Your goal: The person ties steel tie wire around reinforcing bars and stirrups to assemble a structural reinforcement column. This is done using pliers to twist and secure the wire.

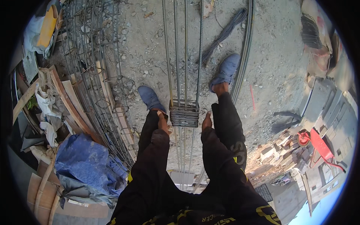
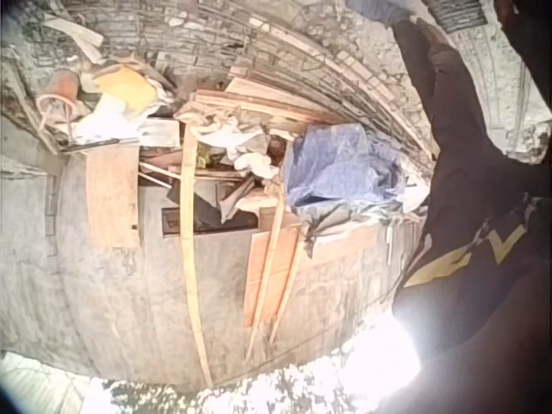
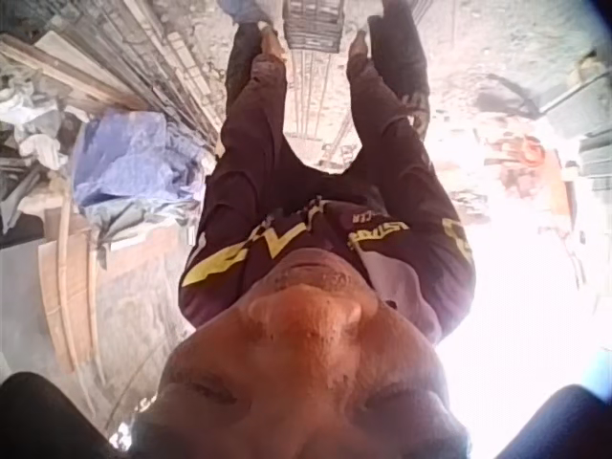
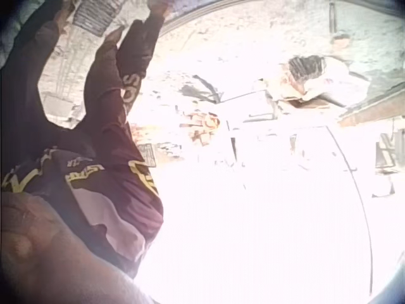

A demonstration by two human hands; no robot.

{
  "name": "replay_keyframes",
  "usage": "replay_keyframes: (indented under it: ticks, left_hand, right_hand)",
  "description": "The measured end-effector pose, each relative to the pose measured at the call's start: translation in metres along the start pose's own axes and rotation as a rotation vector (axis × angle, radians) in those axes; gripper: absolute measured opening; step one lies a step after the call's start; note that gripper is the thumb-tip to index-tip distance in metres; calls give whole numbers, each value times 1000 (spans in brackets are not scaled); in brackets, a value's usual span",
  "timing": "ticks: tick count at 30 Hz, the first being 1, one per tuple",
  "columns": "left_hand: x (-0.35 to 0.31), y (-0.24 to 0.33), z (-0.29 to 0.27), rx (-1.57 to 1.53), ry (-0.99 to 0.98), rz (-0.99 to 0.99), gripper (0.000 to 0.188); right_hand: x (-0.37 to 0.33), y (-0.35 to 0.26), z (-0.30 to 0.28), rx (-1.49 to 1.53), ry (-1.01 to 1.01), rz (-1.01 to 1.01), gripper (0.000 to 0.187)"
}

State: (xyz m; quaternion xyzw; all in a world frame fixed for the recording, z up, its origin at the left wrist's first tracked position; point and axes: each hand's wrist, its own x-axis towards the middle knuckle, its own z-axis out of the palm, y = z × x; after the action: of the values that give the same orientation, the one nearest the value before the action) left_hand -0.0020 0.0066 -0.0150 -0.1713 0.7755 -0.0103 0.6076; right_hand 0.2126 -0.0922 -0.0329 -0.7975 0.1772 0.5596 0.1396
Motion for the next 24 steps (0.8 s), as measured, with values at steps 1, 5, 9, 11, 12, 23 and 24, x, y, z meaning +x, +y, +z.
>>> replay_keyframes:
  ticks: [1, 5, 9, 11, 12, 23, 24]
  left_hand:
    - [13, -1, 3, 41, 136, -67, 89]
    - [33, -33, 16, -237, -222, 57, 65]
    - [20, -24, 32, -479, -194, 217, 52]
    - [7, -18, 37, -355, -253, 333, 51]
    - [2, -10, 42, -356, -197, 321, 51]
    - [-70, 205, 164, -117, -105, 569, 67]
    - [-77, 232, 177, -111, -102, 593, 66]
  right_hand:
    - [3, -3, 4, 81, 12, 157, 99]
    - [-6, -11, -4, 56, -172, 387, 101]
    - [0, -27, 22, 267, -251, 341, 81]
    - [-2, -35, 32, 297, -319, 279, 80]
    - [0, -46, 38, 313, -261, 284, 79]
    - [-5, -293, 83, 280, -319, -117, 61]
    - [2, -323, 92, 385, -432, -25, 58]
